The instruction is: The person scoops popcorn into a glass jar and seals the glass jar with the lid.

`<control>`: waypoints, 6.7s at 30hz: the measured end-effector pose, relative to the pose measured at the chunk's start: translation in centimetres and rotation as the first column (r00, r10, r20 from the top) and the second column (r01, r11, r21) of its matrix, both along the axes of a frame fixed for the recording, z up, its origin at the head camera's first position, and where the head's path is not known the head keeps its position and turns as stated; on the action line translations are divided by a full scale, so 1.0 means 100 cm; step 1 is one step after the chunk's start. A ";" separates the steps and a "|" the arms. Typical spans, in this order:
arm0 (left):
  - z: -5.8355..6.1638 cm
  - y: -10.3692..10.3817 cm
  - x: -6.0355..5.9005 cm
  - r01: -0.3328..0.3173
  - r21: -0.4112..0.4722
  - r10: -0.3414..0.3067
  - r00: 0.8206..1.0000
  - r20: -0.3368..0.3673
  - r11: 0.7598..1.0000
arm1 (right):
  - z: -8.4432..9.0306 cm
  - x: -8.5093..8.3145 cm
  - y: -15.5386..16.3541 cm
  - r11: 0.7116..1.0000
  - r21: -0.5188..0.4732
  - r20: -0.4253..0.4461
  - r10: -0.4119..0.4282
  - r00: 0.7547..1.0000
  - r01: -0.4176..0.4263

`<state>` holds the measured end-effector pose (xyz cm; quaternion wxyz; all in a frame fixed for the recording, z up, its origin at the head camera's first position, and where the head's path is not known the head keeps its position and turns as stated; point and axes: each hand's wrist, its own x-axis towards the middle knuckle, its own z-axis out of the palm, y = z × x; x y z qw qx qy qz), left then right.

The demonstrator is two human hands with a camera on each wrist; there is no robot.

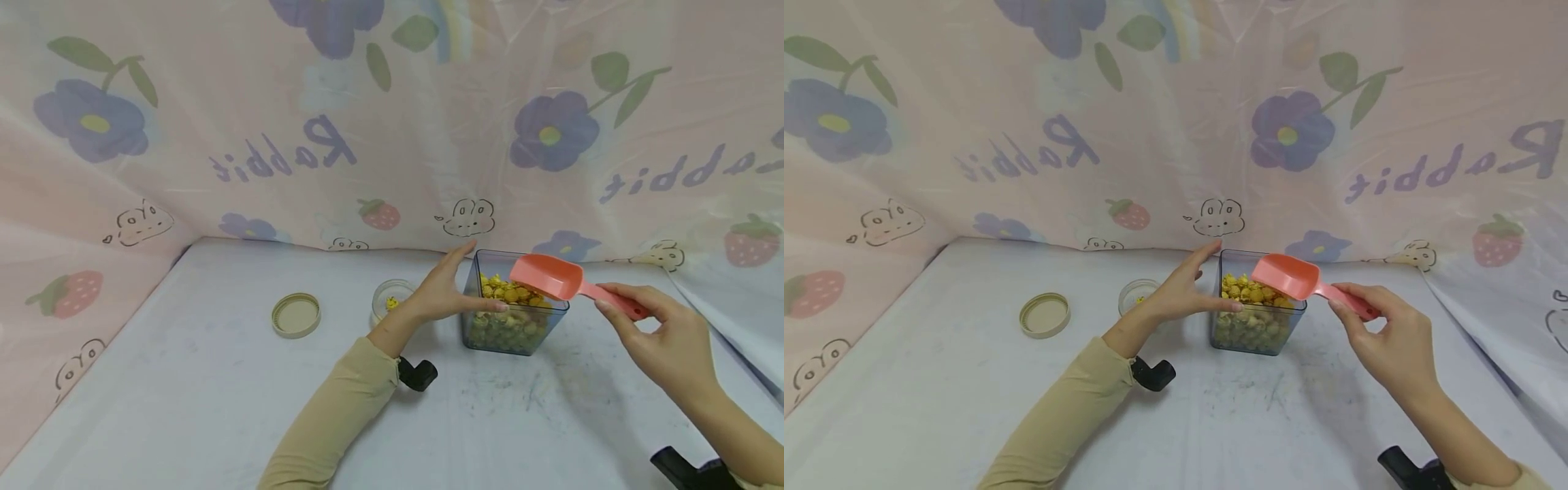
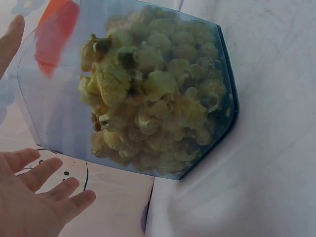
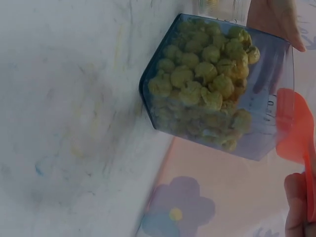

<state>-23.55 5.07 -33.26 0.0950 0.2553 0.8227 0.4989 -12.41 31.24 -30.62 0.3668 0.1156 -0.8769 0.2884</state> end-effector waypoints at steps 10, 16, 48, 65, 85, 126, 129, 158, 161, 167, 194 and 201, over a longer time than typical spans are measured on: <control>-0.006 0.002 -0.006 0.110 0.171 -0.137 0.978 0.154 0.979 | 0.015 -0.010 0.009 0.988 0.151 0.043 -0.004 0.999 -0.003; -0.010 0.004 -0.008 0.111 0.214 -0.147 0.975 0.164 0.971 | 0.029 -0.015 0.013 0.962 0.273 0.128 -0.027 0.991 -0.009; -0.014 0.004 -0.007 0.091 0.255 -0.141 0.973 0.185 0.963 | 0.075 -0.038 0.003 0.764 0.602 0.314 0.042 0.949 -0.233; -0.014 0.006 -0.007 0.085 0.263 -0.140 0.970 0.198 0.961 | 0.078 -0.057 -0.006 0.713 0.610 0.449 0.047 0.892 -0.345; -0.011 0.006 -0.008 0.087 0.275 -0.147 0.967 0.206 0.957 | 0.033 -0.058 -0.011 0.813 0.442 0.432 0.177 0.884 -0.379; -0.013 0.004 -0.006 0.088 0.262 -0.141 0.971 0.193 0.961 | 0.007 -0.047 0.009 0.962 0.039 0.441 0.226 0.868 -0.270; -0.013 0.004 -0.006 0.085 0.265 -0.140 0.970 0.198 0.961 | 0.006 -0.046 0.010 0.963 0.011 0.440 0.238 0.866 -0.271; -0.011 0.006 -0.007 0.071 0.269 -0.132 0.968 0.213 0.960 | 0.006 -0.045 0.011 0.951 -0.248 0.462 0.284 0.840 -0.185; -0.010 0.006 -0.006 0.062 0.265 -0.123 0.967 0.222 0.962 | 0.006 -0.045 0.011 0.948 -0.264 0.455 0.287 0.843 -0.180; -0.010 0.006 -0.005 0.045 0.254 -0.110 0.963 0.247 0.966 | 0.007 -0.042 0.010 0.939 -0.286 0.431 0.302 0.850 -0.188; 0.012 -0.043 0.020 -0.043 -0.057 0.040 0.998 -0.049 0.997 | 0.014 -0.031 -0.018 0.924 -0.325 0.392 0.327 0.860 -0.203; 0.010 -0.062 0.021 -0.090 -0.096 0.076 0.986 -0.147 0.991 | 0.013 -0.029 -0.031 0.905 -0.349 0.358 0.367 0.858 -0.242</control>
